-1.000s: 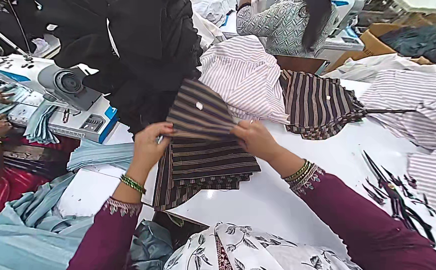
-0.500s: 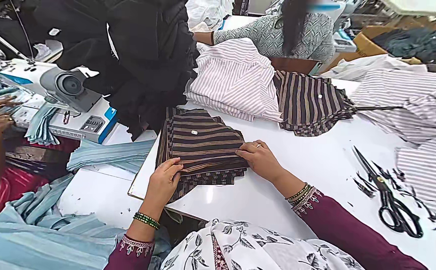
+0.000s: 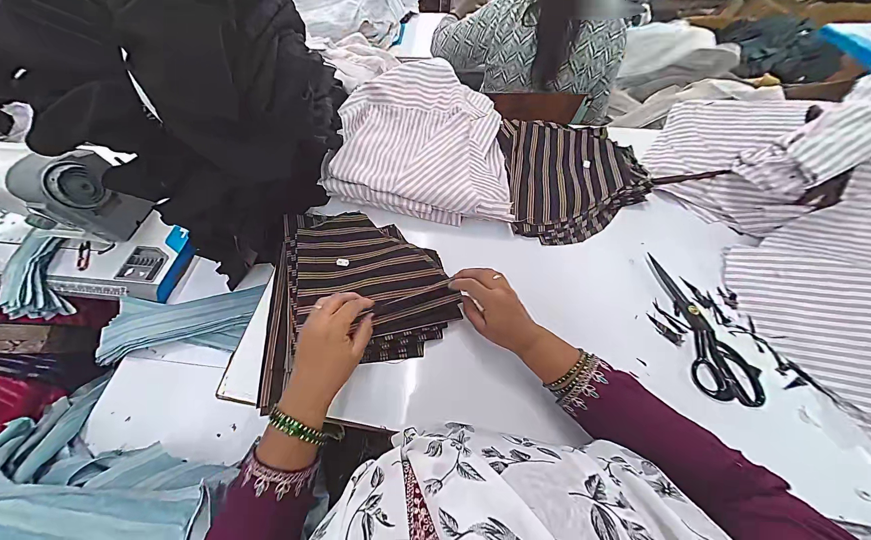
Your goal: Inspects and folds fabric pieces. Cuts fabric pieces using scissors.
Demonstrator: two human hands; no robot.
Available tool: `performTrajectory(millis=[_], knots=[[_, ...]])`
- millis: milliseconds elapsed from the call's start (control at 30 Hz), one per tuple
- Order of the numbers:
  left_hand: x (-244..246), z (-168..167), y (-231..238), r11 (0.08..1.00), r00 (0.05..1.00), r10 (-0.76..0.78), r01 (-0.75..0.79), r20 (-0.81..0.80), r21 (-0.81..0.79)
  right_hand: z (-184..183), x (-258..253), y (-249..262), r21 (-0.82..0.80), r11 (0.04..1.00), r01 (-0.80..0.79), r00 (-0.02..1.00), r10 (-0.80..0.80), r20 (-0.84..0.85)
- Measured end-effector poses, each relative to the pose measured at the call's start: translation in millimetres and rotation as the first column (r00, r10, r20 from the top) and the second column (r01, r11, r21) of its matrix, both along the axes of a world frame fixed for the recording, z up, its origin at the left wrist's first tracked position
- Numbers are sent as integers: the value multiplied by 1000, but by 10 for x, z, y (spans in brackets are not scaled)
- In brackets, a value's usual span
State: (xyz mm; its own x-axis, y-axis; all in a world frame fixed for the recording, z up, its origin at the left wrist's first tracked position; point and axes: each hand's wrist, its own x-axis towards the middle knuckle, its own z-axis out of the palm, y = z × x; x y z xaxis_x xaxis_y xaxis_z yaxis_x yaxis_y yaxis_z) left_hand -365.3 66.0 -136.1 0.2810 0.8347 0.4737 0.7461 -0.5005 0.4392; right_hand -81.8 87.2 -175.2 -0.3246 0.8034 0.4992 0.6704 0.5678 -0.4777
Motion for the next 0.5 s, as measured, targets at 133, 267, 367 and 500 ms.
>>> performTrajectory(millis=[133,267,367,500], knots=[[148,-101,266,974,995,39,-58,-89,-220,163,-56,-4,-331,941,-75,973,142,183],[-162,-51,600,776,927,121,-312,-355,-549,211,99,-54,-325,901,-287,939,333,93],[-267,-69,694,779,901,200,-384,-384,-496,250,103,33,-353,928,-117,988,146,58],[-242,-167,834,764,852,309,-487,-423,-424,202,82,116,-612,779,-136,986,46,-161]])
